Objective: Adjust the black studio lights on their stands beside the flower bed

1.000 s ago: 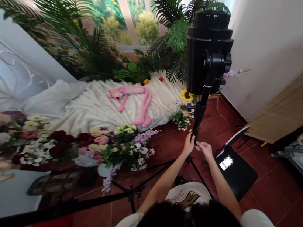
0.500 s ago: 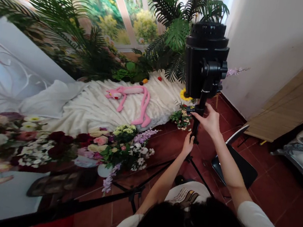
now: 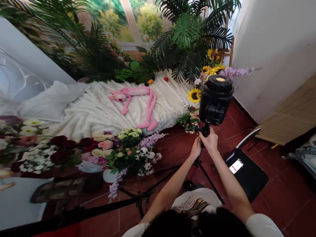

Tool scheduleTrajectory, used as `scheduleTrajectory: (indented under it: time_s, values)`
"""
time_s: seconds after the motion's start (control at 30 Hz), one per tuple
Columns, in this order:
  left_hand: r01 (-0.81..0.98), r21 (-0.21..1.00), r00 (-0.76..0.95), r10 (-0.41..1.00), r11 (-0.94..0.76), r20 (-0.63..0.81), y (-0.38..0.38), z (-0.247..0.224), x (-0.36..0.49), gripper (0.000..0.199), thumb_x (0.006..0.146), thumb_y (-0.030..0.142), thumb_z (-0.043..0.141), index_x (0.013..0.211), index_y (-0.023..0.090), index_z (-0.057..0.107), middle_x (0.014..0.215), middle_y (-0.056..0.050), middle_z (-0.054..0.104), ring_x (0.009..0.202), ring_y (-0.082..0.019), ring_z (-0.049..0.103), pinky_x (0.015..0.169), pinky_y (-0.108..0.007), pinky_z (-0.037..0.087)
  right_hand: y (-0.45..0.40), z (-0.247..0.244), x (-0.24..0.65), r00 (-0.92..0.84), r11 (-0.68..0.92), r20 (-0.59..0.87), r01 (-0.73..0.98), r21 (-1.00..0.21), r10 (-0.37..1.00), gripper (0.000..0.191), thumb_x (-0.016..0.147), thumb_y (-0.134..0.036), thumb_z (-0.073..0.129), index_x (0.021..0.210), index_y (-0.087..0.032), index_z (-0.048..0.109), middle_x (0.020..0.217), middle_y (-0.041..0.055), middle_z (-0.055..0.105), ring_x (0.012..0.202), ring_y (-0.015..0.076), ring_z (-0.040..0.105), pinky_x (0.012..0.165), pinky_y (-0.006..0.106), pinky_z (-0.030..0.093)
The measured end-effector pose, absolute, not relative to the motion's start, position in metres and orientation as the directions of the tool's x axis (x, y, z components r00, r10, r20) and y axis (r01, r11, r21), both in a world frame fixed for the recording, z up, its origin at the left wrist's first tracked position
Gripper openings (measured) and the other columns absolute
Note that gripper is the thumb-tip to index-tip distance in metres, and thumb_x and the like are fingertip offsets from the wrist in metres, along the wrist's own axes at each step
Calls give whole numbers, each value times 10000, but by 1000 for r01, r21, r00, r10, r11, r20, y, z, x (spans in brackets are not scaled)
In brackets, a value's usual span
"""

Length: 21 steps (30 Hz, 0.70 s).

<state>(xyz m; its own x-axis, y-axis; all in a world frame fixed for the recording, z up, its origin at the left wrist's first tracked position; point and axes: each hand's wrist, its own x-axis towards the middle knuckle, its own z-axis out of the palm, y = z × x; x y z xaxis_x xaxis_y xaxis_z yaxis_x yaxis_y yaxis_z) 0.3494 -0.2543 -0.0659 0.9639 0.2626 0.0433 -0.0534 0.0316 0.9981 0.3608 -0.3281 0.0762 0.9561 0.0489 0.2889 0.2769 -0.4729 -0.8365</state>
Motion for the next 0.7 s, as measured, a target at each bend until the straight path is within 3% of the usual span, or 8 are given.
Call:
scheduleTrajectory:
  time_s: [0.23, 0.43, 0.5, 0.57, 0.63, 0.7]
  values:
    - [-48, 999, 966, 254, -5, 47, -254, -66, 349, 482, 908, 512, 315, 1203, 190, 519, 1249, -98, 554, 1188, -169, 507, 1070, -363, 347, -352, 56, 342, 949, -185, 306, 314, -931, 69, 533, 738, -309, 655, 1234, -230, 476, 1217, 71, 585, 1104, 195, 572, 975, 342, 447]
    - [-27, 999, 965, 258, -43, 37, -254, -64, 346, 500, 905, 532, 300, 1212, 197, 511, 1255, -93, 554, 1202, -167, 488, 1081, -368, 328, -378, 4, 314, 996, -313, 90, 76, -947, -28, 418, 762, -381, 633, 1133, -223, 524, 827, 32, 652, 794, 180, 640, 812, 319, 509]
    - [-21, 999, 965, 261, -50, 34, -254, -63, 346, 506, 903, 537, 301, 1209, 196, 517, 1252, -93, 559, 1202, -170, 489, 1077, -364, 333, -374, -9, 315, 997, -186, -37, -48, -981, -65, 326, 804, -379, 577, 1091, -235, 523, 663, -20, 615, 634, 153, 623, 704, 284, 526]
    - [-13, 998, 965, 259, -57, 28, -254, -62, 345, 515, 902, 542, 298, 1210, 194, 519, 1257, -92, 558, 1204, -169, 490, 1075, -355, 336, -367, -17, 321, 968, 62, -232, -227, -972, -89, 188, 837, -346, 524, 985, -231, 529, 538, -57, 551, 492, 123, 574, 585, 240, 519]
    - [-15, 998, 966, 256, -63, 30, -253, -62, 345, 514, 902, 543, 295, 1206, 197, 522, 1256, -87, 559, 1200, -169, 494, 1075, -357, 339, -362, -21, 328, 907, 297, -420, -394, -869, -27, 100, 853, -307, 497, 808, -219, 514, 464, -66, 498, 415, 103, 530, 510, 209, 504]
    - [-34, 997, 967, 248, -63, 48, -253, -62, 345, 506, 905, 537, 290, 1201, 202, 526, 1247, -85, 564, 1192, -173, 500, 1071, -371, 345, -359, -24, 331, 856, 437, -514, -483, -759, 54, 199, 860, -265, 488, 670, -217, 459, 437, -55, 481, 394, 92, 517, 495, 191, 505]
